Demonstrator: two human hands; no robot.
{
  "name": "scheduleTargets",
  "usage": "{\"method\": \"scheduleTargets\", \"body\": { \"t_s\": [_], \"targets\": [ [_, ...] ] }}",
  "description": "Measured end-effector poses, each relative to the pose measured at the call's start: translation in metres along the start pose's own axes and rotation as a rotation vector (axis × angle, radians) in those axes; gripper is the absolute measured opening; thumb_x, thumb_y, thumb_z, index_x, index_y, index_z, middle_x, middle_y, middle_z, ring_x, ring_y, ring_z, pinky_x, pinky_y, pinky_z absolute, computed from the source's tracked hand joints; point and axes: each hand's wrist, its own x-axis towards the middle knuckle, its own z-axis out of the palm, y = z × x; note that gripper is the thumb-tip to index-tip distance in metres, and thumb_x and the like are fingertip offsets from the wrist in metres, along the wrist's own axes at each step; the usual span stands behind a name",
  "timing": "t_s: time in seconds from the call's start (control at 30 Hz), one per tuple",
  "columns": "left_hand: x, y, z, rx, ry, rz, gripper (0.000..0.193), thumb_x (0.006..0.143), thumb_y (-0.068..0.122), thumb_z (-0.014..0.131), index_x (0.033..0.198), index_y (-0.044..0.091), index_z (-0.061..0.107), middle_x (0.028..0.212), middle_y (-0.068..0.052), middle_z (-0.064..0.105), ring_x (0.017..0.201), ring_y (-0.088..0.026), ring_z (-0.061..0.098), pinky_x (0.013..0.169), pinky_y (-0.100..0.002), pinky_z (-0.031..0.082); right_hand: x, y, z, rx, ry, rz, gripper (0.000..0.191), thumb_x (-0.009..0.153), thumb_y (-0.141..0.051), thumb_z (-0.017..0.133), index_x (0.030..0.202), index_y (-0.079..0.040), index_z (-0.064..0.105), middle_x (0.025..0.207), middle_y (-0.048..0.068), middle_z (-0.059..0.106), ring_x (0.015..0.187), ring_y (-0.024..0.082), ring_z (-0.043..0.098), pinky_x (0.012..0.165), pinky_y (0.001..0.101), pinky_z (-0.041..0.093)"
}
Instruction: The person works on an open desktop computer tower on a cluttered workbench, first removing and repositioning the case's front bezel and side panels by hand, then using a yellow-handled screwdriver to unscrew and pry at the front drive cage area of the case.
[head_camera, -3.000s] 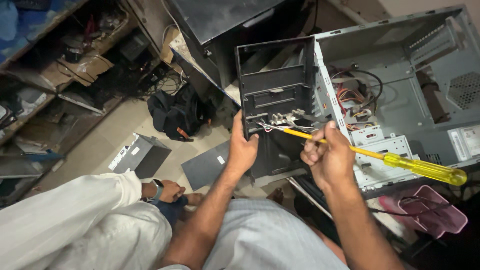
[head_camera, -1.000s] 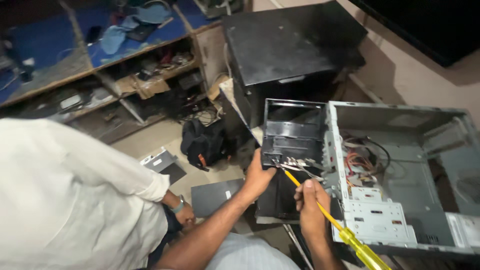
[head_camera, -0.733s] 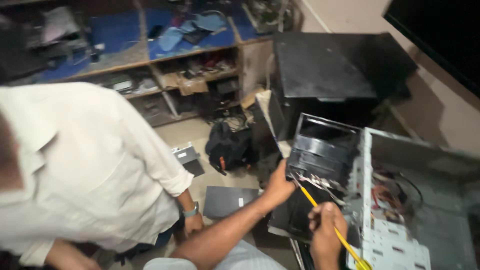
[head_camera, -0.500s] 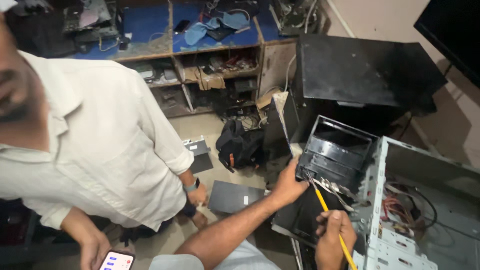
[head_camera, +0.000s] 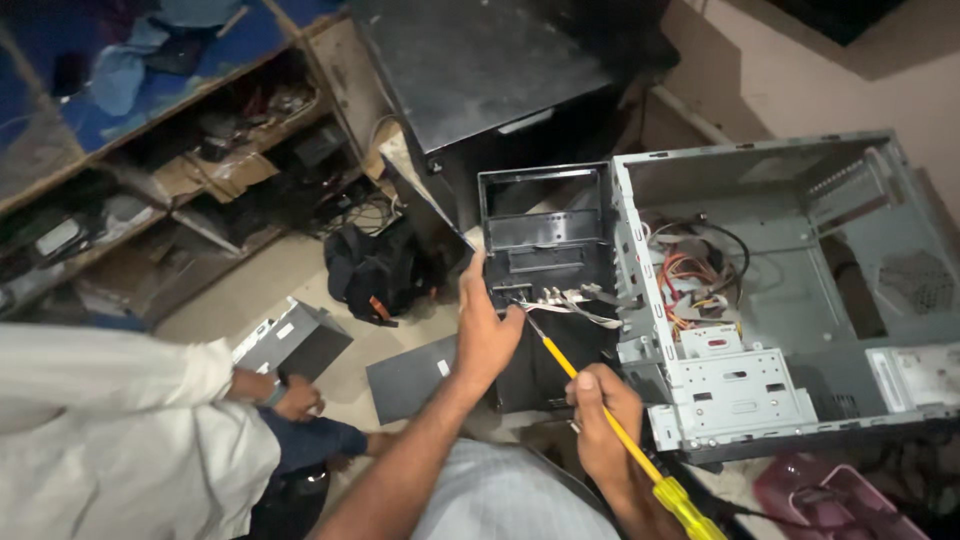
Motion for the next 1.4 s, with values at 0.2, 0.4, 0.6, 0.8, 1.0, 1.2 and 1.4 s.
{"method": "scheduleTargets", "body": {
  "t_s": [0.2, 0.4, 0.6, 0.8, 1.0, 1.2, 1.4],
  "targets": [
    [0.010, 0.000, -0.036, 0.063, -0.109, -0.093, 0.036, 0.079, 0.006, 0.069, 0.115, 0.014, 0.069, 0.153, -0.023, 0.039, 0.121, -0.036, 0.059, 0.100, -0.041, 0.051, -0.015, -0.004, 0.004, -0.075, 0.123, -0.196, 0.043, 0.104, -0.033, 0.054, 0.075, -0.001, 0.059, 0.068, 0.003, 0.059, 0.059, 0.008, 0.050, 0.055, 0.0253, 0.040],
    [0.019, -0.002, -0.044, 0.395, -0.186, 0.216, 0.030, 0.076, 0.018, 0.077, 0.106, 0.015, 0.076, 0.147, -0.022, 0.045, 0.137, -0.043, 0.039, 0.110, -0.058, 0.030, -0.023, -0.003, 0.017, -0.031, 0.230, -0.104, 0.042, 0.103, -0.032, 0.052, 0.078, 0.000, 0.061, 0.066, 0.004, 0.058, 0.058, 0.010, 0.048, 0.055, 0.0259, 0.038],
    [0.024, 0.002, -0.036, 0.443, -0.270, 0.261, 0.019, 0.079, 0.018, 0.077, 0.098, 0.015, 0.078, 0.149, -0.018, 0.048, 0.138, -0.045, 0.037, 0.110, -0.061, 0.028, -0.025, -0.006, 0.023, -0.040, 0.222, -0.156, 0.043, 0.103, -0.033, 0.052, 0.078, 0.000, 0.061, 0.072, 0.005, 0.060, 0.061, 0.010, 0.051, 0.057, 0.0260, 0.040],
    [0.023, 0.006, -0.029, 0.471, -0.234, 0.311, 0.013, 0.080, 0.017, 0.077, 0.092, 0.013, 0.079, 0.152, -0.017, 0.048, 0.138, -0.047, 0.037, 0.108, -0.059, 0.030, -0.028, -0.006, 0.005, 0.030, 0.142, -0.178, 0.042, 0.101, -0.032, 0.054, 0.077, 0.002, 0.061, 0.072, 0.007, 0.060, 0.061, 0.011, 0.052, 0.056, 0.0265, 0.042],
    [0.017, 0.007, -0.022, 0.474, -0.197, 0.320, 0.011, 0.082, 0.013, 0.075, 0.092, 0.011, 0.078, 0.144, -0.014, 0.054, 0.137, -0.043, 0.041, 0.110, -0.057, 0.034, -0.029, -0.002, -0.005, 0.046, 0.030, -0.190, 0.042, 0.101, -0.030, 0.055, 0.074, 0.002, 0.062, 0.067, 0.006, 0.057, 0.058, 0.011, 0.050, 0.054, 0.0263, 0.040],
    [0.008, 0.007, -0.008, 0.508, -0.133, 0.275, 0.016, 0.077, 0.004, 0.074, 0.093, 0.006, 0.076, 0.142, -0.019, 0.055, 0.135, -0.044, 0.048, 0.108, -0.053, 0.043, -0.024, -0.008, -0.013, 0.002, -0.031, -0.234, 0.041, 0.102, -0.027, 0.053, 0.073, 0.000, 0.061, 0.065, 0.006, 0.055, 0.056, 0.011, 0.048, 0.052, 0.0273, 0.037],
    [-0.005, 0.008, 0.001, 0.409, 0.000, 0.242, 0.015, 0.082, 0.008, 0.074, 0.097, 0.008, 0.076, 0.147, -0.025, 0.049, 0.128, -0.044, 0.053, 0.100, -0.048, 0.049, -0.028, -0.010, -0.022, -0.020, -0.105, -0.328, 0.039, 0.103, -0.029, 0.053, 0.077, -0.001, 0.061, 0.070, 0.004, 0.059, 0.057, 0.009, 0.051, 0.053, 0.0258, 0.041]
  ]
}}
